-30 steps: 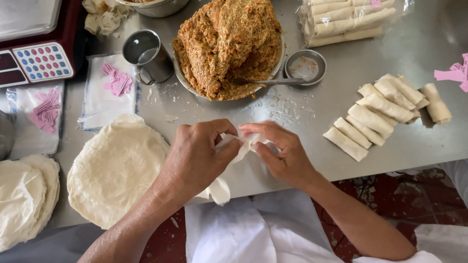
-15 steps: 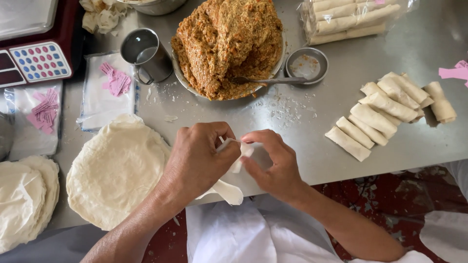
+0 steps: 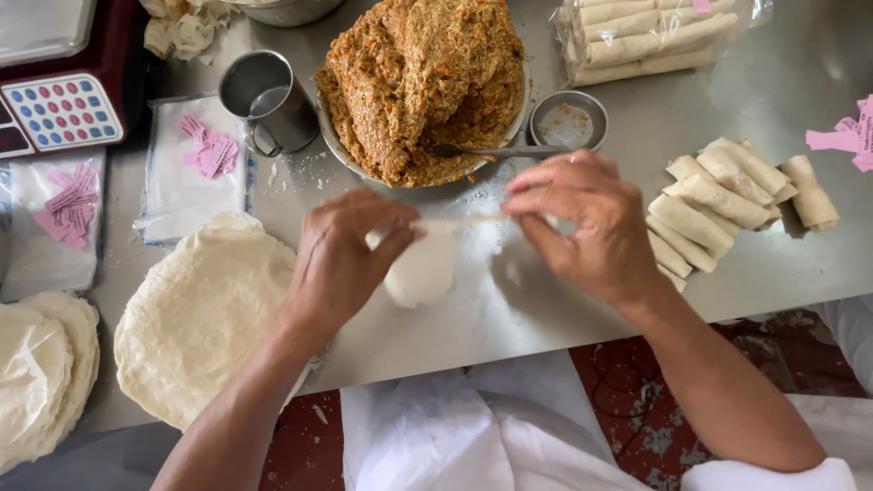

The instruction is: Assembling spring rolls by peeling wrappers, adding filling with a fork, and rolling them tightly.

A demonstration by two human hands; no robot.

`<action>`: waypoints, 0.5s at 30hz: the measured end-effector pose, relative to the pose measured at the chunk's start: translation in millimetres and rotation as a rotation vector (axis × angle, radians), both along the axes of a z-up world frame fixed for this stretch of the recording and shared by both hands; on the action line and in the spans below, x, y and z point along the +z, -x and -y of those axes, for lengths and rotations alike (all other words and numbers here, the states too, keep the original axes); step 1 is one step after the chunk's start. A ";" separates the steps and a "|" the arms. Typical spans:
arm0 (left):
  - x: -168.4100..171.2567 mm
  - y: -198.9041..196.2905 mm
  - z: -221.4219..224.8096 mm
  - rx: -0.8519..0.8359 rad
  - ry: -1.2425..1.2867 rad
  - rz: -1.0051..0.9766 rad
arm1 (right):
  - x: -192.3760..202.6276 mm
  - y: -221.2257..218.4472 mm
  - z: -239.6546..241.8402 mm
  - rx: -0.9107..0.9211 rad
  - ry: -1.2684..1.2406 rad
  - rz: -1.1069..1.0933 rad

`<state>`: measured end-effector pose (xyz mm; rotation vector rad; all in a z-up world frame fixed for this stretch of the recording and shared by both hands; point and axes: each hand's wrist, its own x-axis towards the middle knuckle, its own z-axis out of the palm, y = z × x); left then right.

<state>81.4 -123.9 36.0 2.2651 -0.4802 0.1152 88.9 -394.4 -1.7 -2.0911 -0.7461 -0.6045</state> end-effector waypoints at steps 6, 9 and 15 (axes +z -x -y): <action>-17.4 -22.9 -1.0 -0.035 -0.113 0.678 | -1.0 -24.0 4.4 -0.139 0.034 0.427; -31.5 8.7 2.5 -0.100 -0.087 0.904 | -21.3 12.9 7.2 -0.111 -0.015 0.459; -110.6 126.6 -10.8 -0.196 -0.466 0.730 | -73.8 94.8 31.8 0.196 0.321 0.044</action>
